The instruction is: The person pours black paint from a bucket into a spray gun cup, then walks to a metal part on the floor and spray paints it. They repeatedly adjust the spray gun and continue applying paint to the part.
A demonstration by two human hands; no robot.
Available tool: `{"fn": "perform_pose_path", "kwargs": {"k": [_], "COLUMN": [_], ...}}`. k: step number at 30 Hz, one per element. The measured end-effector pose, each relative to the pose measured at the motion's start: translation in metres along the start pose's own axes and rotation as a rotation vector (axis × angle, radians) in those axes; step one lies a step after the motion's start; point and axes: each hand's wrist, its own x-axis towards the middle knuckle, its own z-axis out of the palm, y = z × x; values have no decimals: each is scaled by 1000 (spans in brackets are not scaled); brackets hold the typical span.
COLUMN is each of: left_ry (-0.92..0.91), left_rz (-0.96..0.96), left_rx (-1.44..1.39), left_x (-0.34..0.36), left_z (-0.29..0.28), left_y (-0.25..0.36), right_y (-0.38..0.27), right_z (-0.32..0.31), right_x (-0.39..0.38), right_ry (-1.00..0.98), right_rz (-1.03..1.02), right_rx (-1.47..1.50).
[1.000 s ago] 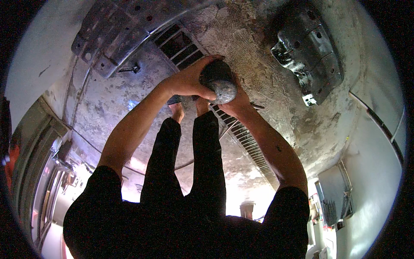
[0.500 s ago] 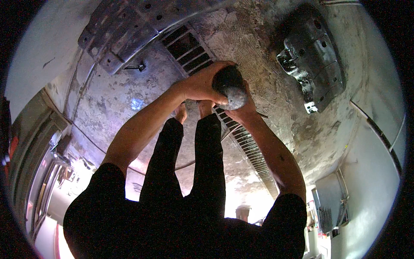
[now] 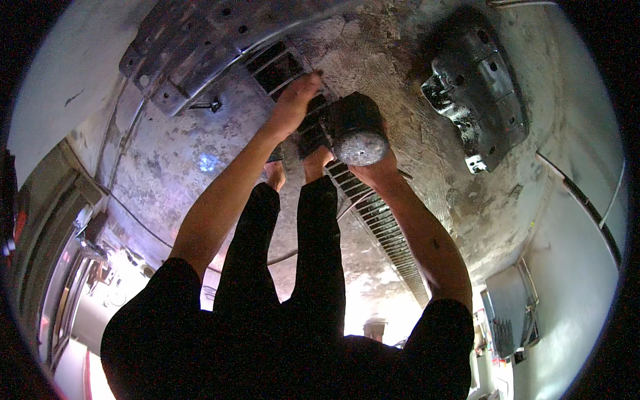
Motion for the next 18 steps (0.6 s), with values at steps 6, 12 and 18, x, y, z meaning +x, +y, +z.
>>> {"fn": "perform_pose_path", "kwargs": {"k": [6,12,18], "left_ry": [-66,-33,-24], "left_rz": [-229,-430,-436], "left_rx": [52,-112,-229], "left_x": [-6,-7,-10], "left_z": [4,5,7], "left_y": [-22,-17,-11], "right_y": [-10,-5,9], "right_z": [-21,-21,-9], "right_x": [10,9,3], "right_ry": [-150,-228,18], "right_rz": [-24,30,-48], "right_rx": [-46,-22,-36]}}
